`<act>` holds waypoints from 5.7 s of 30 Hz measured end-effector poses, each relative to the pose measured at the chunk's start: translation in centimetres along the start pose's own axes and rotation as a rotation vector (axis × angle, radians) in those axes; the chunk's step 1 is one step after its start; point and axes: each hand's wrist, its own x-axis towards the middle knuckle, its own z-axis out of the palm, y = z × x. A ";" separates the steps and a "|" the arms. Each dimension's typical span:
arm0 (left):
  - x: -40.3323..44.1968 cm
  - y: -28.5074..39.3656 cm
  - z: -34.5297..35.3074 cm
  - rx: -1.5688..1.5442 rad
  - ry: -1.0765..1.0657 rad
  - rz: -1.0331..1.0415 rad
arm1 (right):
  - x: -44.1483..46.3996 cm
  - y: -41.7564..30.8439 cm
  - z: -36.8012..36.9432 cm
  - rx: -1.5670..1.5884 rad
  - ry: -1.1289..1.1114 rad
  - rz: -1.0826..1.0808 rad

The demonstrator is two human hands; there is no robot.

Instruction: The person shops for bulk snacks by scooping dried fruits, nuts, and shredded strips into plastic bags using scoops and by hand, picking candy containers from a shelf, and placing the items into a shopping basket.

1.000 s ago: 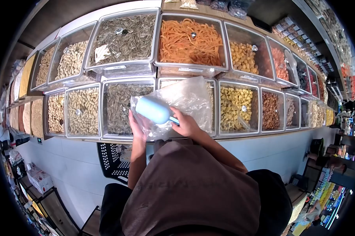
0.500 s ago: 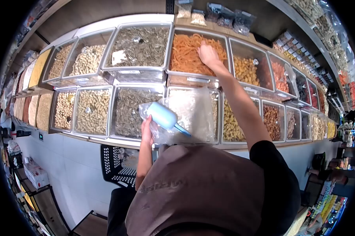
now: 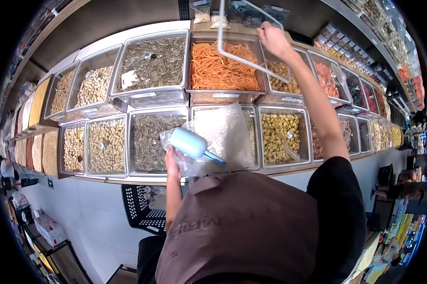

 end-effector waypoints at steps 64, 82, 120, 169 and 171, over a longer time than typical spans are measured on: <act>-7.5 -4.2 4.8 0.355 0.033 0.229 | -19.9 -5.2 5.9 0.010 0.269 0.304; 1.1 4.9 37.1 1.141 -0.681 1.122 | -14.2 2.3 0.4 -0.575 -0.003 -0.026; -0.9 -2.7 1.3 0.893 0.010 0.396 | -34.8 -17.3 15.5 0.475 -0.510 0.453; -7.5 10.1 6.7 0.498 0.287 0.742 | -11.2 2.4 2.2 -0.095 -0.195 0.758; -7.2 10.5 6.7 0.470 0.296 0.800 | -10.8 3.3 2.0 -0.093 -0.214 0.743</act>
